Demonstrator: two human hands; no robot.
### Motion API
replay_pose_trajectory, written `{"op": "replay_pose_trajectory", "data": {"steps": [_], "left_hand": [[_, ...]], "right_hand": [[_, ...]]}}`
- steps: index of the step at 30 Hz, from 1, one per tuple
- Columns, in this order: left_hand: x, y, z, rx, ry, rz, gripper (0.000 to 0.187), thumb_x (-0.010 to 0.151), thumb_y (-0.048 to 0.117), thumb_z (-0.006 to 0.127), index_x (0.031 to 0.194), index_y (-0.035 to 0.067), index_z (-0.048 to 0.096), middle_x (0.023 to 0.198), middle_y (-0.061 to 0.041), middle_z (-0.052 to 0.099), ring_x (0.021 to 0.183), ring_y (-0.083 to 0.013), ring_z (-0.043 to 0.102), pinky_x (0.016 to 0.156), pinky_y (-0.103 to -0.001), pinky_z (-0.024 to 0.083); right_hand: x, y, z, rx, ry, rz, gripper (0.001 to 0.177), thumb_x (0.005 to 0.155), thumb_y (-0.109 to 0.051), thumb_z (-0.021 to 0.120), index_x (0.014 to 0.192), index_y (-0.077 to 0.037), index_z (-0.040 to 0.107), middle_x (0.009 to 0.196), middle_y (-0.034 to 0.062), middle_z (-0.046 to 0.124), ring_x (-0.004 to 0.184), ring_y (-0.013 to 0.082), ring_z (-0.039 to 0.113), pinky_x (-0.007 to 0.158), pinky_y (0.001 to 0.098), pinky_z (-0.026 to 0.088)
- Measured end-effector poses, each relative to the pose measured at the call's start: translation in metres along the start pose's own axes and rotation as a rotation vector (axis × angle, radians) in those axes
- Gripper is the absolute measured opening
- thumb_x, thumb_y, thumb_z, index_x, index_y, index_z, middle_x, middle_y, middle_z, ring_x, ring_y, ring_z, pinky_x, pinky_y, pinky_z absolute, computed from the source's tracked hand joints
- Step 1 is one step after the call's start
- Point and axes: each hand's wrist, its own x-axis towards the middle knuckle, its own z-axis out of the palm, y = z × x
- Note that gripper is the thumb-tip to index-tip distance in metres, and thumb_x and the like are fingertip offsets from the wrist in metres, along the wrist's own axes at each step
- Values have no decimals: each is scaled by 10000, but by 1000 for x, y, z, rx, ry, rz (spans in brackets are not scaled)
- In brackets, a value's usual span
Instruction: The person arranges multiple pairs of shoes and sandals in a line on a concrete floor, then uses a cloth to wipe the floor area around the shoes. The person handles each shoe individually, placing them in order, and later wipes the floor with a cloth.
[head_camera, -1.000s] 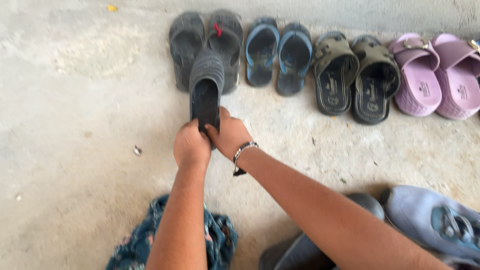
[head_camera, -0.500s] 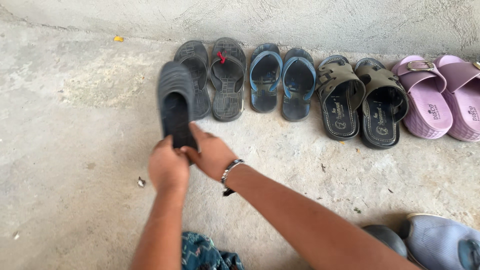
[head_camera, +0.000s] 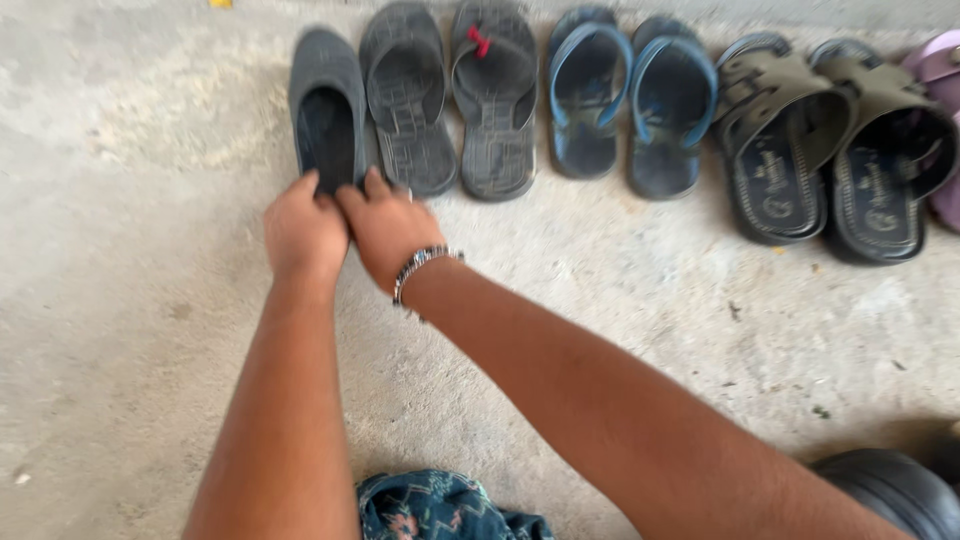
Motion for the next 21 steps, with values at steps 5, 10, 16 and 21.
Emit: {"op": "replay_pose_trajectory", "data": {"steps": [5, 10, 16, 21], "left_hand": [[30, -5, 28, 66, -34, 47, 450, 1081, 300, 427, 1430, 44, 550, 1385, -210, 603, 1262, -392, 572, 1043, -485, 448], [39, 18, 27, 211, -153, -182, 427, 1084, 333, 391, 1413, 114, 552, 1390, -158, 605, 1247, -350, 612, 1036, -459, 497], [30, 48, 5, 376, -219, -274, 602, 1043, 438, 283, 1604, 304, 111, 1648, -139, 190, 1438, -417, 318, 1153, -557, 275], [-1, 61, -26, 449, -168, -9, 589, 1078, 522, 187, 1626, 363, 39, 1716, -89, 31, 1544, -418, 12, 1209, -625, -26]], "right_hand": [[28, 29, 19, -193, 182, -167, 161, 913, -181, 627, 1072, -179, 649, 969, 63, 739, 1018, 291, 658, 811, 466, 480], [42, 39, 33, -323, 177, -164, 178, 870, -165, 640, 1047, -183, 652, 884, 31, 744, 989, 276, 652, 806, 459, 431], [44, 29, 19, -394, -84, -111, 500, 935, -276, 626, 1390, -217, 425, 1263, 126, 641, 1180, 311, 608, 943, 501, 403], [21, 48, -27, -219, -457, -100, 899, 1048, -443, 542, 1615, -270, -134, 1666, 320, 103, 1321, 328, 528, 1141, 594, 267]]}}
